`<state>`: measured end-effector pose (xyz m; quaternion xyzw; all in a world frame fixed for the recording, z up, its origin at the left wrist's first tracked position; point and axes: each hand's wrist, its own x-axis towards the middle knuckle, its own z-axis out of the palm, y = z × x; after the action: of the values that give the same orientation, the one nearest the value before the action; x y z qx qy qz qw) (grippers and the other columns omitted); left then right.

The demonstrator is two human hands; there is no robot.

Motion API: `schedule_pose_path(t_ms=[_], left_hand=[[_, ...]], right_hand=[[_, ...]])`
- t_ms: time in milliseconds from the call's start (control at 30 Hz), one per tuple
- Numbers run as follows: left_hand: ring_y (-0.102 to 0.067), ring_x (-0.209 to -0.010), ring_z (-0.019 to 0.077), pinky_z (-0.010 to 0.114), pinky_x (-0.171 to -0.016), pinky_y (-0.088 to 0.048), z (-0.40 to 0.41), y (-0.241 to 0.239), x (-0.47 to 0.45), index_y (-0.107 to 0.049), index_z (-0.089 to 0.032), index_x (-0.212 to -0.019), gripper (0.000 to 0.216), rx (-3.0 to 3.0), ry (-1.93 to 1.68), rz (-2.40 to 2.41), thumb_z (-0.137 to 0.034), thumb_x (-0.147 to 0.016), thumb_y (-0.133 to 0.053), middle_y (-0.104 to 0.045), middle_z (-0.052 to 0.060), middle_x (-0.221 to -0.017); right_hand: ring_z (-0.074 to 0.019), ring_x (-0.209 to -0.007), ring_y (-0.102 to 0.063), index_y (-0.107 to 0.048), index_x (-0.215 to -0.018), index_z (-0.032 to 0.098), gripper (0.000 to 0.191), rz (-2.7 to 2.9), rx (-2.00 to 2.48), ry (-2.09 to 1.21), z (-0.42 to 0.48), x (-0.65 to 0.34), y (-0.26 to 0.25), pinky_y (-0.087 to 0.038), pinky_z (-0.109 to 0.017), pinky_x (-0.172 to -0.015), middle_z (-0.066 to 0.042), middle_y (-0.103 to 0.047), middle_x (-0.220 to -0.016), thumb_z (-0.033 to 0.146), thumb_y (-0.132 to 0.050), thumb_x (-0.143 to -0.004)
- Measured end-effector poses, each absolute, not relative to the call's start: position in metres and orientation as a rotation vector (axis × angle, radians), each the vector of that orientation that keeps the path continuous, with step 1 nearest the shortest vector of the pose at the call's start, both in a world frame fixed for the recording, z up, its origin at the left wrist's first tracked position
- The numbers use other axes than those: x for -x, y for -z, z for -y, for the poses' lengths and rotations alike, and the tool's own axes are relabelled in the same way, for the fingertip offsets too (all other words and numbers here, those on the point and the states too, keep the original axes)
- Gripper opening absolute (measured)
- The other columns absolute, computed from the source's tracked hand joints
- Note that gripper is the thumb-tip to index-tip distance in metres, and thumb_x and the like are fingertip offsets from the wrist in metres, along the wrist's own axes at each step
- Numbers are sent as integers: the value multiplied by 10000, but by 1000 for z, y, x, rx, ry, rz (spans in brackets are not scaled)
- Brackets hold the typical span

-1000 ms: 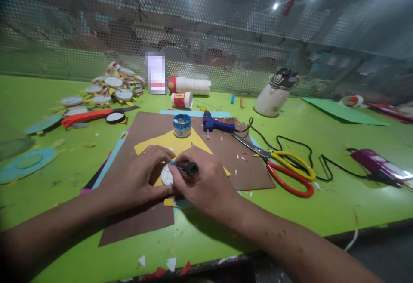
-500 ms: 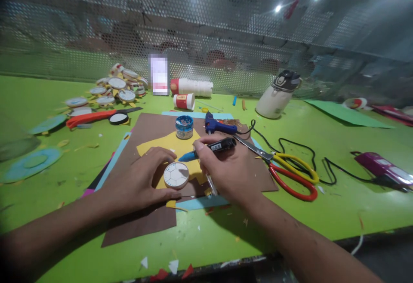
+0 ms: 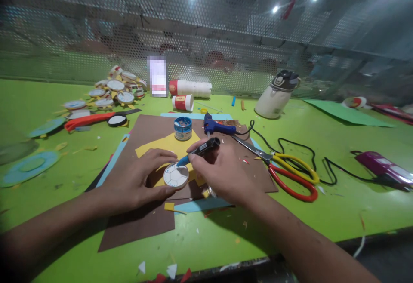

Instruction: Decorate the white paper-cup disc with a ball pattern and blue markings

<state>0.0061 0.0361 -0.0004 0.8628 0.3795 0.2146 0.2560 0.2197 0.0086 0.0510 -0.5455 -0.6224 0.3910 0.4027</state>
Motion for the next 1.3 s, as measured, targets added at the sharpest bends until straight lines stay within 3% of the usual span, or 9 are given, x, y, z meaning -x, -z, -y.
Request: schedule_pose_path(t_ms=[200, 533, 933, 1033, 1167, 1300], left_hand=[[-523, -1174, 315, 504, -985, -448, -36, 6, -7, -575, -210, -1138, 439, -2308, -631, -1084, -396, -772, -732, -587, 100, -1248], [-544, -1111, 302, 477, -925, -466, -36, 7, -8, -565, -229, -1111, 415, -2313, -653, -1086, -388, -772, -744, -607, 73, -1193], [-545, -1095, 301, 472, -907, -467, -35, 6, -8, -565, -238, -1091, 384, -2334, -647, -1079, -403, -788, -732, -617, 75, -1177], [-543, -1094, 306, 478, -907, -466, -36, 7, -9, -566, -225, -1088, 389, -2341, -638, -1092, -392, -780, -737, -615, 84, -1171], [-538, -1098, 311, 471, -906, -465, -36, 6, -9, -561, -212, -1083, 397, -2336, -631, -1100, -379, -770, -738, -605, 96, -1172], [-540, -1076, 310, 480, -907, -458, -35, 3, -10, -574, -211, -1067, 360, -2319, -594, -1133, -379, -780, -713, -606, 95, -1146]], right_hand=[[-114, -485, -557, -596, -759, 180, 88, 1666, 1325, -924, -5, -209, -49, -439, -221, -454, 30, -603, -556, 208, -571, -839], [-108, -459, -537, -620, -875, 161, 100, 1727, 1226, -882, -5, -209, -42, -407, -217, -417, 46, -584, -538, 245, -570, -851], [-123, -465, -547, -640, -846, 181, 106, 1779, 1288, -778, -3, -209, -42, -380, -228, -415, 42, -585, -531, 266, -577, -840], [-130, -500, -598, -642, -846, 179, 104, 1810, 1289, -744, -3, -209, -40, -427, -223, -446, 24, -641, -579, 262, -579, -851], [-149, -668, -691, -667, -845, 181, 93, 1916, 1244, -620, -3, -208, -36, -521, -223, -609, -17, -739, -742, 242, -601, -872], [-157, -743, -699, -679, -853, 193, 102, 2007, 1197, -499, -4, -207, -30, -527, -229, -659, -24, -752, -809, 246, -603, -895]])
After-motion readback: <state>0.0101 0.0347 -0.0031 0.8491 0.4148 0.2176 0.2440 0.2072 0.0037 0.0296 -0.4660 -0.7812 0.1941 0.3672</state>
